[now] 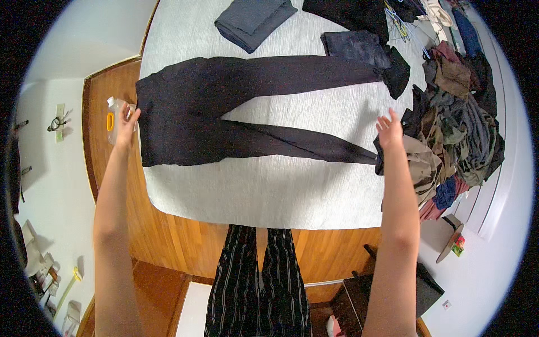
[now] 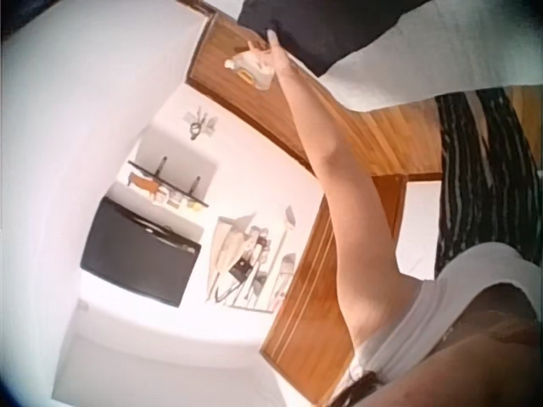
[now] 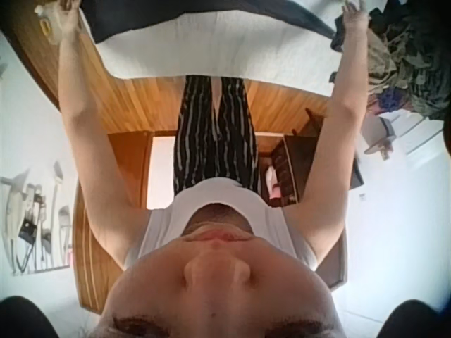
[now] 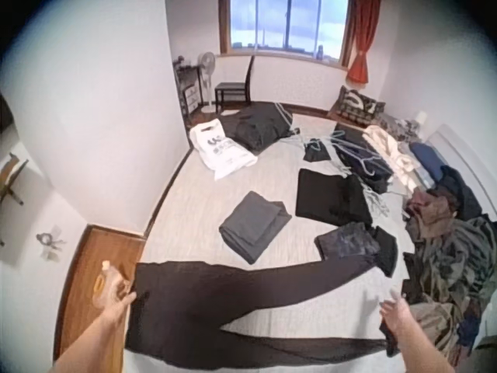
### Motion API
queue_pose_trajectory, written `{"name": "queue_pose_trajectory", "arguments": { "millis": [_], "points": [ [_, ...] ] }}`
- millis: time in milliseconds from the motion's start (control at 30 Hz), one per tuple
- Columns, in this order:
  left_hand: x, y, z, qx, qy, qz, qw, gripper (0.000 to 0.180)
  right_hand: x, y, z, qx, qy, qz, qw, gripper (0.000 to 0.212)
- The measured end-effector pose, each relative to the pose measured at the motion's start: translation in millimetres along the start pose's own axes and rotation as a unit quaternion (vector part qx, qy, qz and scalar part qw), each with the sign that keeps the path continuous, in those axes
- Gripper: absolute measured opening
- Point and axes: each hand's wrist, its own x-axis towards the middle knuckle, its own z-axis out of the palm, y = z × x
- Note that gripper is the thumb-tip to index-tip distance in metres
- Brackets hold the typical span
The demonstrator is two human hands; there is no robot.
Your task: The person folds a pair of black pants on a bed, then folds a pair of brown pants. The person smooths and aligns the garments before folding them into compact rectangles and placing them on the bed.
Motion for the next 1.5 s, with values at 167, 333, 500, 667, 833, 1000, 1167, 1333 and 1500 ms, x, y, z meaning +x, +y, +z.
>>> {"name": "queue_pose_trajectory", "arguments": {
  "millis": [167, 333, 500, 667, 833, 1000, 1167, 1333, 1500],
  "points": [
    [-62, -108, -36, 0.148, 0.080, -0.138, 0.976, 0.092, -24, 82, -68, -0.478, -0.071, -0.222, 0.847, 0.072],
    [-125, -107, -17, 0.156, 0.077, -0.262, 0.949, 0.058, -87, 102, -96, -0.751, -0.077, -0.260, 0.602, 0.088],
    [-111, -120, -54, -0.238, 0.071, -0.235, 0.940, 0.020, -35, 105, -137, -0.528, -0.073, -0.160, 0.831, 0.035],
    [-114, -88, -73, -0.246, 0.091, -0.179, 0.948, 0.019, -60, 46, -122, -0.131, -0.252, 0.117, 0.952, 0.029],
    [-107, -92, -80, -0.201, 0.083, -0.183, 0.959, 0.014, -41, 6, -154, -0.055, -0.195, 0.221, 0.954, 0.030],
    [-106, -165, -113, -0.180, 0.128, -0.275, 0.936, 0.007, -28, 62, -132, -0.364, 0.071, 0.070, 0.926, 0.027],
    [-105, -147, -51, -0.274, 0.099, -0.405, 0.867, 0.028, -45, 112, -120, -0.289, 0.036, 0.025, 0.956, 0.030],
    [-124, -118, -4, -0.333, 0.120, -0.481, 0.802, 0.047, -49, 132, -88, -0.284, 0.119, 0.036, 0.951, 0.034],
    [-131, -112, 31, -0.337, 0.098, -0.424, 0.835, 0.033, -44, 131, -77, -0.421, 0.232, -0.136, 0.866, 0.033]
  ]
}}
